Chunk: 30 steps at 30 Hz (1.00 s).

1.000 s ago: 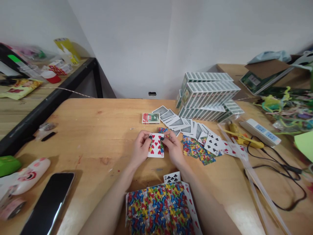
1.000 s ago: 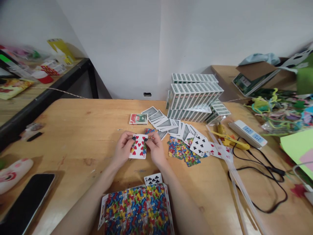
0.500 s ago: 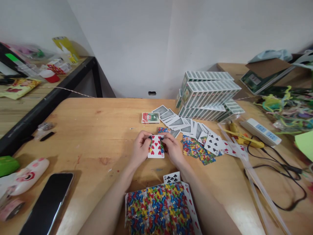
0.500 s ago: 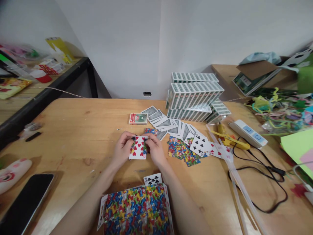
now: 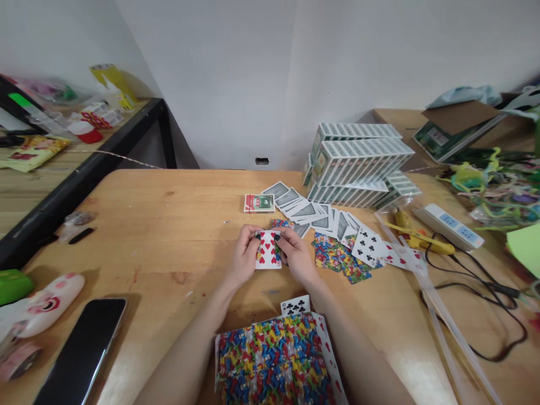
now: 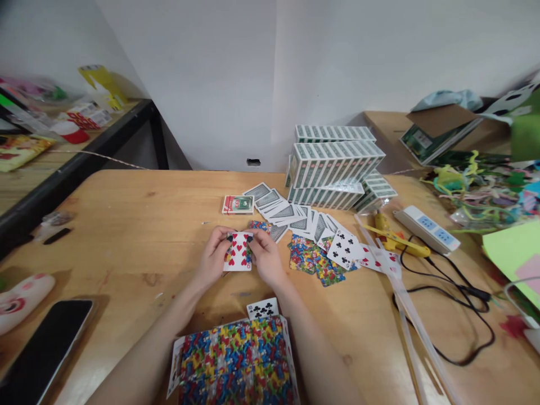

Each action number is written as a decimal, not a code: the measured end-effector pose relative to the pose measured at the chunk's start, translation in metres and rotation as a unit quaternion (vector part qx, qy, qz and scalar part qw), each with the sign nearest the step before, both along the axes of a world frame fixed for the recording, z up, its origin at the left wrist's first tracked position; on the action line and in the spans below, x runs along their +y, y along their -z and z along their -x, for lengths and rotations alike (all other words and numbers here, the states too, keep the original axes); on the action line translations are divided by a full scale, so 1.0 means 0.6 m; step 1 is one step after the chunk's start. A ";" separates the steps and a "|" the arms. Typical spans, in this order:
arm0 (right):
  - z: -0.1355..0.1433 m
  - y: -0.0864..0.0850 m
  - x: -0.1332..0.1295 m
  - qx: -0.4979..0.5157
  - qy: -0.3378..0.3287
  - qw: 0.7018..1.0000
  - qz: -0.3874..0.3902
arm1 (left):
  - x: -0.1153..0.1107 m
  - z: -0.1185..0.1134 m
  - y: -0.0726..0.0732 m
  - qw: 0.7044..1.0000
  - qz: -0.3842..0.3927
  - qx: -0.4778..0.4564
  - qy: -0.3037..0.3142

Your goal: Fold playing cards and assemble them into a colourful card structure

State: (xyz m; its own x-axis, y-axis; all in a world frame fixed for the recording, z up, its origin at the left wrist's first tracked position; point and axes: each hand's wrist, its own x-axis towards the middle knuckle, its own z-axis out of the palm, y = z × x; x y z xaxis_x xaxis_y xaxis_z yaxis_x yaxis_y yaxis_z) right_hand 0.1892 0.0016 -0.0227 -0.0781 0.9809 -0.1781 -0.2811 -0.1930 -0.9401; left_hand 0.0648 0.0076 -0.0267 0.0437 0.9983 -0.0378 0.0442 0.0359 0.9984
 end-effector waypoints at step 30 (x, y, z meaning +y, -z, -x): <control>-0.002 0.004 -0.004 0.056 0.032 0.998 0.028 | 0.001 0.007 -0.005 0.997 -0.073 0.036 -0.015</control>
